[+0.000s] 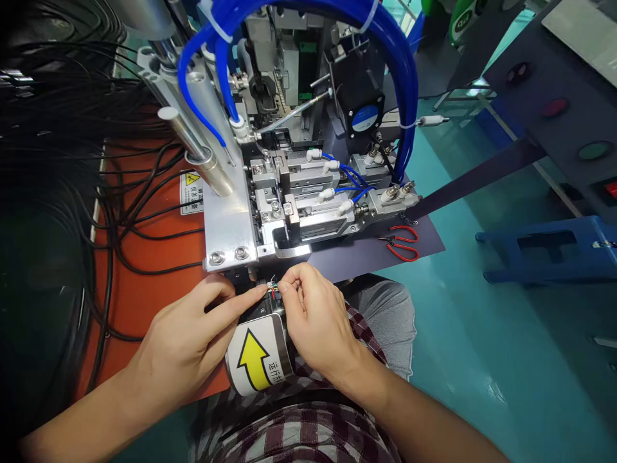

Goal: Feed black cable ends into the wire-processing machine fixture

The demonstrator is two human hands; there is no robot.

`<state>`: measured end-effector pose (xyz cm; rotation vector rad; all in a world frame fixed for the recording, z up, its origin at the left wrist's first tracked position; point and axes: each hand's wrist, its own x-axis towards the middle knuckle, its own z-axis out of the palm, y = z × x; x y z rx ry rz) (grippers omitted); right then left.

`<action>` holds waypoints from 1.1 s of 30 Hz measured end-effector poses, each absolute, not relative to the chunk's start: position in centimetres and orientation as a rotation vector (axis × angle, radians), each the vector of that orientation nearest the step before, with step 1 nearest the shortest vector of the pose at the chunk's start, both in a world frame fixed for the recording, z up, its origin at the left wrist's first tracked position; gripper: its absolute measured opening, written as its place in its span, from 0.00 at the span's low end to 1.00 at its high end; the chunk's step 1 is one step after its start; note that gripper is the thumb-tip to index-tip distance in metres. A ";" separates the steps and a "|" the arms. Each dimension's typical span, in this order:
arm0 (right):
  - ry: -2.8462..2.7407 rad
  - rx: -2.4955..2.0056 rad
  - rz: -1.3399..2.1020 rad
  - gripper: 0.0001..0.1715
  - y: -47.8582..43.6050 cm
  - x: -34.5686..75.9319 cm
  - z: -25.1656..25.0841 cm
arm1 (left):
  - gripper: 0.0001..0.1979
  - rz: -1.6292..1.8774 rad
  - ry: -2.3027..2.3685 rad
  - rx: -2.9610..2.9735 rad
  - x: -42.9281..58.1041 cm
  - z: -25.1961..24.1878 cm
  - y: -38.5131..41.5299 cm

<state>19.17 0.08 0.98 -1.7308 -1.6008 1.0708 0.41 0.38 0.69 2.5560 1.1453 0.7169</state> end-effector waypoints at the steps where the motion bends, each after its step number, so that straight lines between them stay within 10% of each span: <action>1: -1.586 -1.727 1.080 0.08 0.1 19.2 0.9 | 0.17 0.714 1.148 2.553 0.4 0.7 0.4; 11: -1.125 -1.632 1.488 0.11 -0.7 19.4 0.2 | 0.17 0.712 1.135 2.559 0.1 0.4 0.5; 33: -1.536 -1.660 1.101 0.07 -0.2 19.1 1.1 | 0.16 0.713 1.141 2.557 0.3 0.6 0.5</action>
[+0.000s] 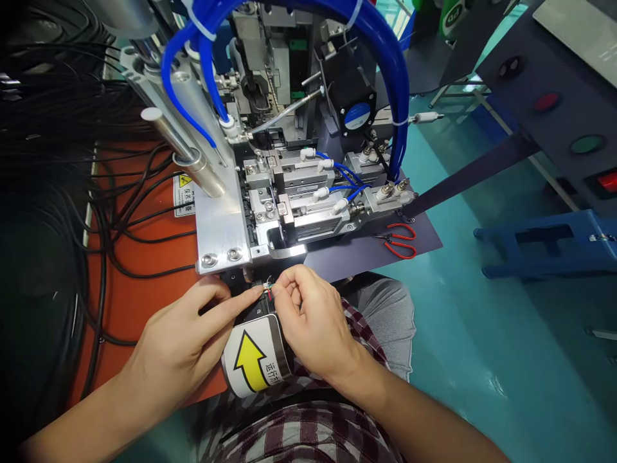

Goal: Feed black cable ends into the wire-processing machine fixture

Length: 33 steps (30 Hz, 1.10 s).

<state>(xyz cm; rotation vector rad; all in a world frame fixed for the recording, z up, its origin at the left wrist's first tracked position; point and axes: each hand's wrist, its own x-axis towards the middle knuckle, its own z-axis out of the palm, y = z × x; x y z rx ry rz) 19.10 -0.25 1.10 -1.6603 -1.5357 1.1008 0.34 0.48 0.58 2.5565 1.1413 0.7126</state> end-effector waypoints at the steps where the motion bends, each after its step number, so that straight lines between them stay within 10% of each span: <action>1: -1.533 -1.661 1.103 0.07 -0.2 19.1 1.1 | 0.16 0.714 1.138 2.555 0.3 0.6 0.5; 33: -1.430 -1.584 1.158 0.07 0.6 18.9 0.4 | 0.17 0.708 1.145 2.557 0.5 0.8 0.6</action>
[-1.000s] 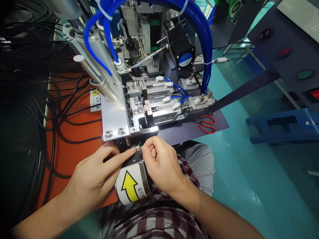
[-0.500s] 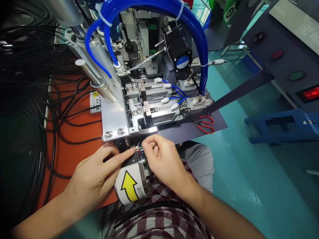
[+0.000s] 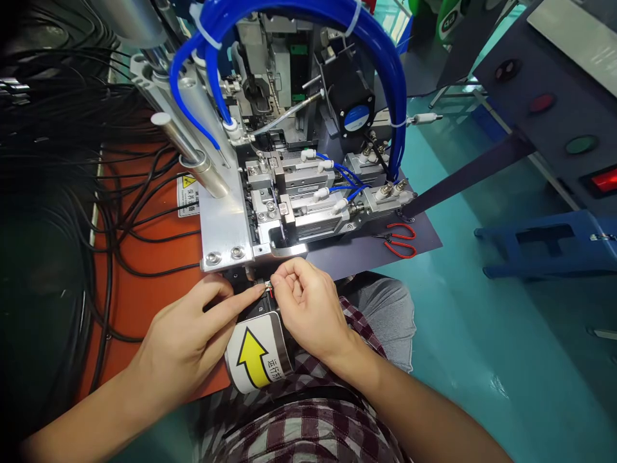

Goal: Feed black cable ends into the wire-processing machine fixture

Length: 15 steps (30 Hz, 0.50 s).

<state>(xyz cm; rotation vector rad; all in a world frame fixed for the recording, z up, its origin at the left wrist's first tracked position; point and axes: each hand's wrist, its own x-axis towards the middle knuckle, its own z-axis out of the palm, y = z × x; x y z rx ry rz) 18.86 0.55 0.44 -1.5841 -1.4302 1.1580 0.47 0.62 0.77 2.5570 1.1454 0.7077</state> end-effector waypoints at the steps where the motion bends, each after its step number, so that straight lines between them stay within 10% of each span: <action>1: -1.426 -1.589 1.167 0.07 0.5 18.9 0.5 | 0.17 0.702 1.146 2.561 0.4 0.7 0.6; 15: -0.968 -1.523 1.686 0.18 -0.2 19.5 0.6 | 0.19 0.679 1.231 2.507 -0.1 -0.7 -0.2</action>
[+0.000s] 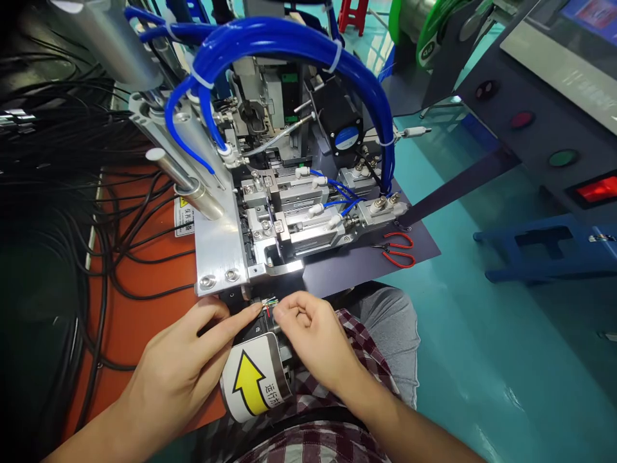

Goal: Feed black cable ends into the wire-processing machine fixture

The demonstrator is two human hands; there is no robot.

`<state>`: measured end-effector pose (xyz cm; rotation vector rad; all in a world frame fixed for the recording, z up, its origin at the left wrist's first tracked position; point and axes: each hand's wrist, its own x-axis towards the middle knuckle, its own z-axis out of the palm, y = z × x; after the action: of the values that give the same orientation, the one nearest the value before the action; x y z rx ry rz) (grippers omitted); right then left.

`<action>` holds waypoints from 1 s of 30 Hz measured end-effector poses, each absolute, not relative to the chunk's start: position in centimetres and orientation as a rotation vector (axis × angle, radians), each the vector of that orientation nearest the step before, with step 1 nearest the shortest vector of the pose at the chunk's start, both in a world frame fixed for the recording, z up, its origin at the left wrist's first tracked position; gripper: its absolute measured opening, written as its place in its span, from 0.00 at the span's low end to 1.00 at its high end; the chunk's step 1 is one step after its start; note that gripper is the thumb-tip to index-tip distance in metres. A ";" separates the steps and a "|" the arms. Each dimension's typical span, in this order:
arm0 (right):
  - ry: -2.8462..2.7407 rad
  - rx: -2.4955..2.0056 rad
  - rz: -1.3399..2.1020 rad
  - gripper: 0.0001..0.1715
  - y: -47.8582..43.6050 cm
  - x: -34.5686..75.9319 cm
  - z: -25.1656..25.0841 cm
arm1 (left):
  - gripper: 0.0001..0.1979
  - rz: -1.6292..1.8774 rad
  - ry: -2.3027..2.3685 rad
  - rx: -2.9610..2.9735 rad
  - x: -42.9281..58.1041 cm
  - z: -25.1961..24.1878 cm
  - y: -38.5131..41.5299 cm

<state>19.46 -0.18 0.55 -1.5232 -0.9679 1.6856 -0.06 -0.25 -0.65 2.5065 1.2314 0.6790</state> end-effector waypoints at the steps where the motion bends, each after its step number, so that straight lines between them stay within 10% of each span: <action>1: -0.940 -1.523 1.715 0.19 -0.4 19.4 0.5 | 0.19 0.682 1.229 2.504 -0.1 -0.7 -0.3; 7: -0.838 -1.561 1.788 0.14 -0.2 18.8 1.0 | 0.21 0.667 1.232 2.499 -0.1 -0.8 -0.3; 16: -1.885 -1.566 0.718 0.09 -0.2 19.3 2.5 | 0.18 0.708 1.221 2.493 -0.1 -0.6 -0.2; 30: -0.984 -1.473 1.672 0.12 0.5 19.9 0.2 | 0.20 0.643 1.246 2.554 -0.1 -0.6 -0.1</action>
<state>19.88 0.50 0.20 -1.4733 -0.9842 1.6716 -0.14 -0.06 -0.59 2.5545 1.2459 0.6434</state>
